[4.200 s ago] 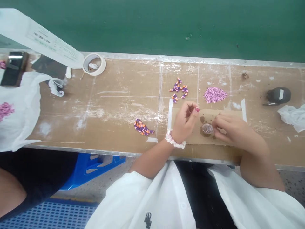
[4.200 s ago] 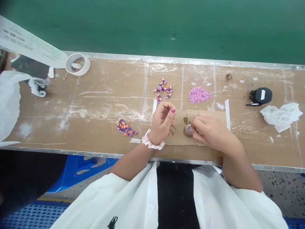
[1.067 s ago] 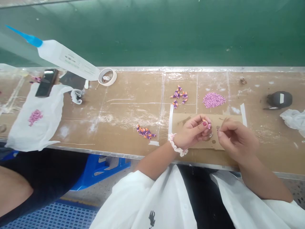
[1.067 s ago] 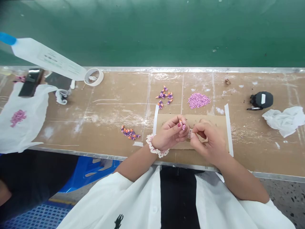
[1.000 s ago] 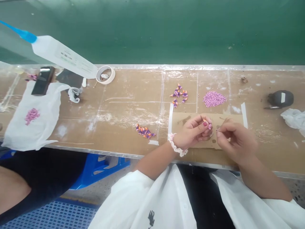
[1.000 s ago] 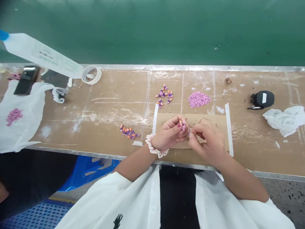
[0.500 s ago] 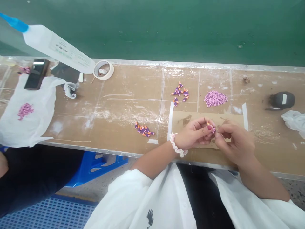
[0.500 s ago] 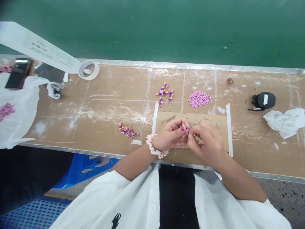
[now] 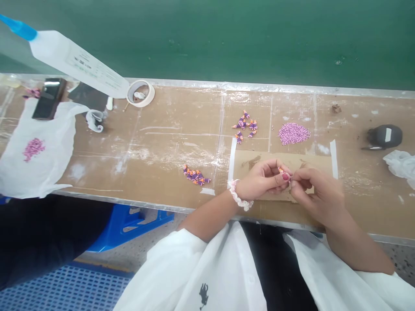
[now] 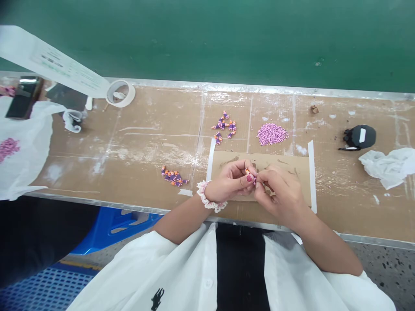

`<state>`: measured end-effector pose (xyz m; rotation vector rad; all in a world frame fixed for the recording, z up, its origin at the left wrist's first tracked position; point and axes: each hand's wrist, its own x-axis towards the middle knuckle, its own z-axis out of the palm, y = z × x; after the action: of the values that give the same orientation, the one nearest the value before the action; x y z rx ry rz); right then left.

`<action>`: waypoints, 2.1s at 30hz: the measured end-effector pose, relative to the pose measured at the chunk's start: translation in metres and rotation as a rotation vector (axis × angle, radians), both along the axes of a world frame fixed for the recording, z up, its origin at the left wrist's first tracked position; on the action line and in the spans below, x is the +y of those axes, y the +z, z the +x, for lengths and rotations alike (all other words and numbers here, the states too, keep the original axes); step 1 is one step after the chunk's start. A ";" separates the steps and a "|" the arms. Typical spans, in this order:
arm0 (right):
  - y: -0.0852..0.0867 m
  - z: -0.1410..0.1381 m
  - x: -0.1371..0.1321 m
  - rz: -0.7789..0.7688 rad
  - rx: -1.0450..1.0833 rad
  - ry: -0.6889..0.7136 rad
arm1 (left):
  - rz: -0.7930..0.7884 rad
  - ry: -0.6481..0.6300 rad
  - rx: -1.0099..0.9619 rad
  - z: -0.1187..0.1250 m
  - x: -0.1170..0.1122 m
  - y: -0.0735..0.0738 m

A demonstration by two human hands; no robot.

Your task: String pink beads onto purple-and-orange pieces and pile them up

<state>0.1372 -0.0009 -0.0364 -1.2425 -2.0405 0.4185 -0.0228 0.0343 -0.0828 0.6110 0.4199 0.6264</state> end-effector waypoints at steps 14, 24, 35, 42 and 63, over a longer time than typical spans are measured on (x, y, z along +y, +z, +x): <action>-0.021 0.032 0.037 -0.039 -0.064 -0.204 | 0.286 0.436 0.508 -0.022 0.029 0.001; -0.067 0.074 0.069 -0.171 -0.207 -0.460 | 0.381 0.648 0.869 -0.039 0.055 -0.018; -0.087 0.073 0.084 -0.129 -0.385 -0.491 | 0.466 0.615 0.816 -0.031 0.047 -0.012; -0.061 0.062 0.067 -0.103 0.124 -0.429 | 0.502 0.510 0.734 -0.018 0.026 -0.004; -0.021 0.008 0.020 0.079 0.142 0.066 | 0.270 0.269 0.421 -0.004 0.000 0.004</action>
<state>0.1448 0.0191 -0.0576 -1.0704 -1.9622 0.4396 -0.0271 0.0344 -0.0786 0.9595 0.8288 0.8201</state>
